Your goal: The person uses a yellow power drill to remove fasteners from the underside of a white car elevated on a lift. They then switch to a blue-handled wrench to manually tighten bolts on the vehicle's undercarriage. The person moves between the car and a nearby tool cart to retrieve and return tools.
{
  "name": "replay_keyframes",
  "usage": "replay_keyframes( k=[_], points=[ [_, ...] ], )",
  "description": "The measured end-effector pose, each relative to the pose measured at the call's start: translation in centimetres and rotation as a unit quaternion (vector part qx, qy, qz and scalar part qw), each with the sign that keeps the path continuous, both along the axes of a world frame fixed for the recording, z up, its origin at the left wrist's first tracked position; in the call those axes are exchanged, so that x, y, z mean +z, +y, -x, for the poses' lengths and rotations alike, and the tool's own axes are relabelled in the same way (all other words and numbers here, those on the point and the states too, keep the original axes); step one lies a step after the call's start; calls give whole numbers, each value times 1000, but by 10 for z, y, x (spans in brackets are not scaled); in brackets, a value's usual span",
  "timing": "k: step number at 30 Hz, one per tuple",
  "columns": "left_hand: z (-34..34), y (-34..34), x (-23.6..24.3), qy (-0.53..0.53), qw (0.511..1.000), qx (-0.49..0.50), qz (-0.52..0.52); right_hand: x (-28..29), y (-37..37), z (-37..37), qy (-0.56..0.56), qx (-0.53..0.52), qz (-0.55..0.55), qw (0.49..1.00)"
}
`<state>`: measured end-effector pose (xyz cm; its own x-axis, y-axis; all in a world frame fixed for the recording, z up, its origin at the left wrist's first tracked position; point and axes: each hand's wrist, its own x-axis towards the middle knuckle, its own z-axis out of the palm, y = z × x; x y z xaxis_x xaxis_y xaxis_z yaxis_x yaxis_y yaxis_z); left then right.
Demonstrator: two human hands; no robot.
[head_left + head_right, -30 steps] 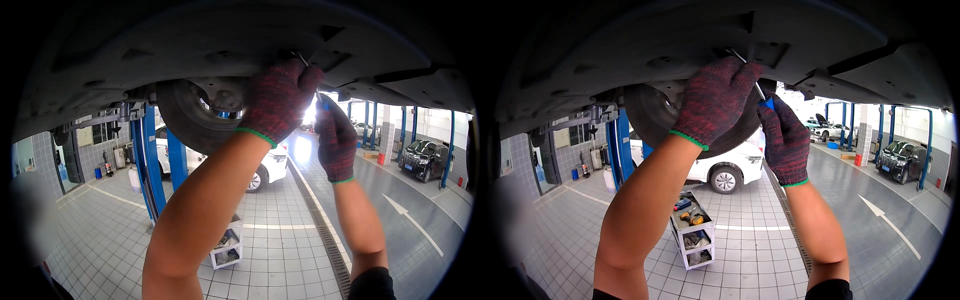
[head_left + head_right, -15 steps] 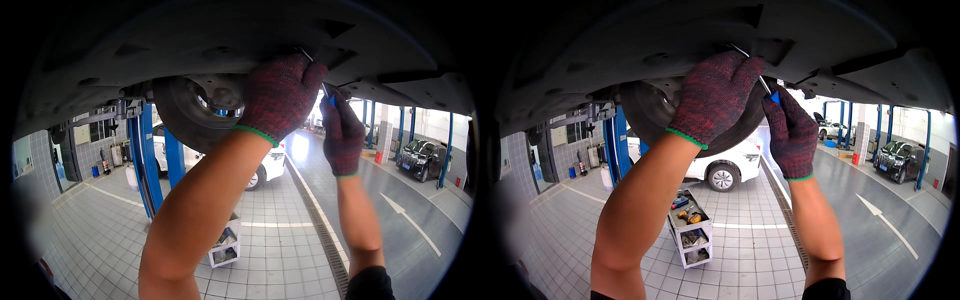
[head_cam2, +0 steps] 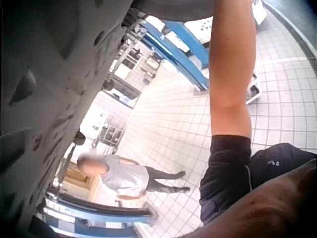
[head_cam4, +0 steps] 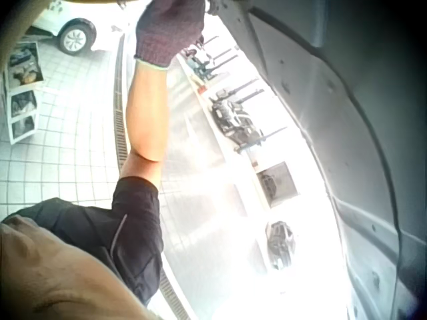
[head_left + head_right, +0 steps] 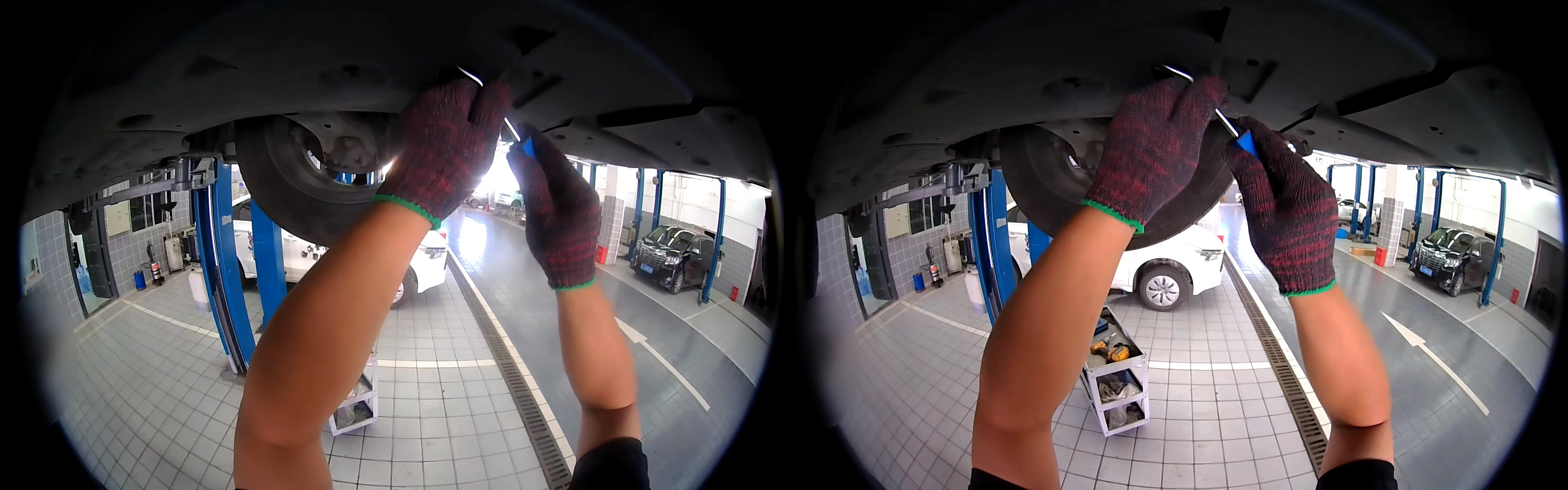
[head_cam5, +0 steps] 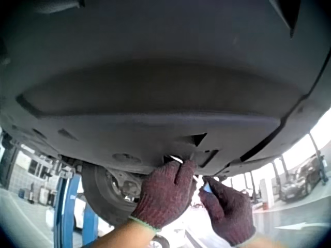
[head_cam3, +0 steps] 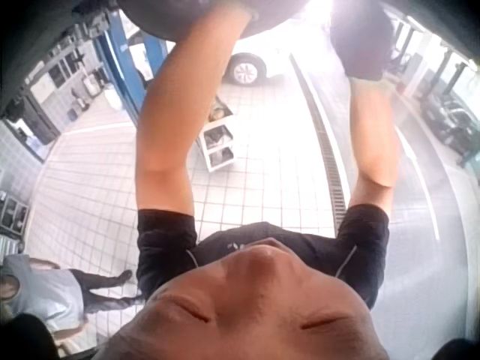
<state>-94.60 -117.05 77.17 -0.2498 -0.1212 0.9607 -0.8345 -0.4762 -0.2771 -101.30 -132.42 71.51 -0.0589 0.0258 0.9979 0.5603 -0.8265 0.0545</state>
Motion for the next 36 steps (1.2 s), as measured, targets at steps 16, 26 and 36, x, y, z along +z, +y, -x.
replay_keyframes(
  k=[16,26,36],
  points=[
    [7,0,-8,43,999,1,16,-33,6,-34,109,213,-97,966],
    [2,0,-7,24,999,40,6,-38,4,-58,158,386,-92,904],
    [-14,12,-1,-60,968,239,-36,-28,1,-106,76,318,-30,945]
  ],
)
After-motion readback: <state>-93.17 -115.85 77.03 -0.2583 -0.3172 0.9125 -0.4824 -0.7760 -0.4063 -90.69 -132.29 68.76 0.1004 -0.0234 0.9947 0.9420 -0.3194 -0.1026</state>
